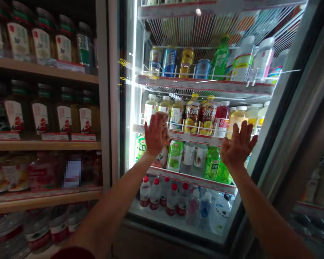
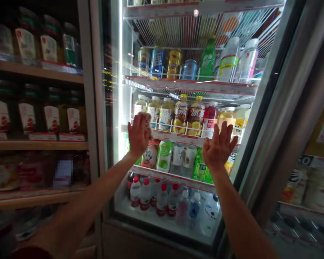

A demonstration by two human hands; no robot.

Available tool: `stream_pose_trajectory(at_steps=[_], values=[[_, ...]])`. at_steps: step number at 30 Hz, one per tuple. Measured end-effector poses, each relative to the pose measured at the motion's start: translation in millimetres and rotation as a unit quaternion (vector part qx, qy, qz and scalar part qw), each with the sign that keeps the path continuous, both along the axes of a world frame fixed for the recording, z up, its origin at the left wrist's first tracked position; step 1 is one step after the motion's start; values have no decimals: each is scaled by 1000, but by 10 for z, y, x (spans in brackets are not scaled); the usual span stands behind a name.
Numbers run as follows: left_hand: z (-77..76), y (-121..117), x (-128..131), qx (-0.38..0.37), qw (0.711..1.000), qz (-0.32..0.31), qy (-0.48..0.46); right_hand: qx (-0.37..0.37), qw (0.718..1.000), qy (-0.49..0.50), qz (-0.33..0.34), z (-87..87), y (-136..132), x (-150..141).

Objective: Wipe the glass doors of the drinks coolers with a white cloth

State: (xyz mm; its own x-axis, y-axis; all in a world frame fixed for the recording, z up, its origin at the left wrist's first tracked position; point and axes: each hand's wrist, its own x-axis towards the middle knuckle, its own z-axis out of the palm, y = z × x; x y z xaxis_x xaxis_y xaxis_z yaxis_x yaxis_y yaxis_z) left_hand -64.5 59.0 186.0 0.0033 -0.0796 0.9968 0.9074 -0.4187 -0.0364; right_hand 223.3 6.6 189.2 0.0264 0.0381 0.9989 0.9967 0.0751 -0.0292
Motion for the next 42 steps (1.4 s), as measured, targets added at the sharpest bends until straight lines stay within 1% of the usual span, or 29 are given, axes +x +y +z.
stream_pose_trajectory(at_steps=[2,3,4,6,8,10,11,13,14,16,18,19,21,23,24,25,26,27,28,30,31,32,34,36,38,39,40,41,42], values=[[-2,56,-128,5,997,10,-76,-6,1000,1,0,0,1,-10],[-29,54,-106,10,995,9,-96,-7,1000,0,-2,1,2,-15],[-72,32,-23,17,996,3,-89,-6,1000,-1,-4,1,3,-17],[-196,-58,276,30,999,-18,4,-3,1000,-4,-8,-1,9,-13],[-336,-158,585,32,990,-33,131,2,1000,-7,-11,-5,16,2],[-450,-208,697,32,980,-34,193,3,1000,-12,-9,-14,16,20],[-486,-203,645,34,980,-30,196,1,1000,-14,-7,-19,13,27],[-510,-141,369,30,988,-17,153,-4,1000,-14,-5,-31,1,31],[-501,-97,195,23,993,-8,112,-7,1000,-13,-6,-36,-6,28],[-461,-26,-76,1,1000,8,-13,-10,1000,-9,-8,-43,-14,16],[-438,-21,-98,-3,996,10,-87,-7,1000,-7,-8,-47,-14,8],[-445,-45,-8,3,997,3,-75,-6,1000,-8,-7,-49,-12,10],[-500,-117,281,13,998,-22,53,-3,1000,-12,-3,-56,-5,26],[-575,-174,508,14,976,-43,212,1,1000,-23,-1,-67,-1,53],[-606,-184,530,9,966,-47,255,3,1000,-29,0,-74,-1,66],[-628,-182,476,3,966,-45,256,2,999,-34,0,-81,-2,76],[-638,-166,351,-4,975,-40,218,0,999,-38,1,-88,-5,81],[-635,-141,175,-11,986,-34,163,-3,999,-38,2,-94,-8,80],[-623,-110,-21,-15,997,-26,67,-6,999,-35,2,-100,-10,74],[-589,-54,-344,2,999,-22,-44,-4,1000,-27,-1,-107,-13,52],[-579,-41,-417,10,996,-28,-83,-1,1000,-25,-3,-109,-14,40],[-583,-43,-415,14,994,-37,-97,1,1000,-24,-4,-110,-15,30],[-638,-90,-212,11,996,-58,-68,2,1000,-23,-2,-112,-18,23],[-739,-159,90,-6,996,-74,57,-1,1000,-22,2,-117,-21,37],[-845,-198,252,-18,979,-77,188,-8,1000,-28,6,-128,-22,66],[-888,-195,229,-23,972,-72,222,-11,999,-33,8,-136,-21,80],[-920,-175,133,-28,973,-61,220,-13,999,-39,12,-145,-20,92],[-943,-142,-21,-32,982,-45,182,-15,999,-44,17,-154,-17,98],[-956,-102,-209,-38,992,-25,115,-15,999,-45,25,-164,-15,99]])
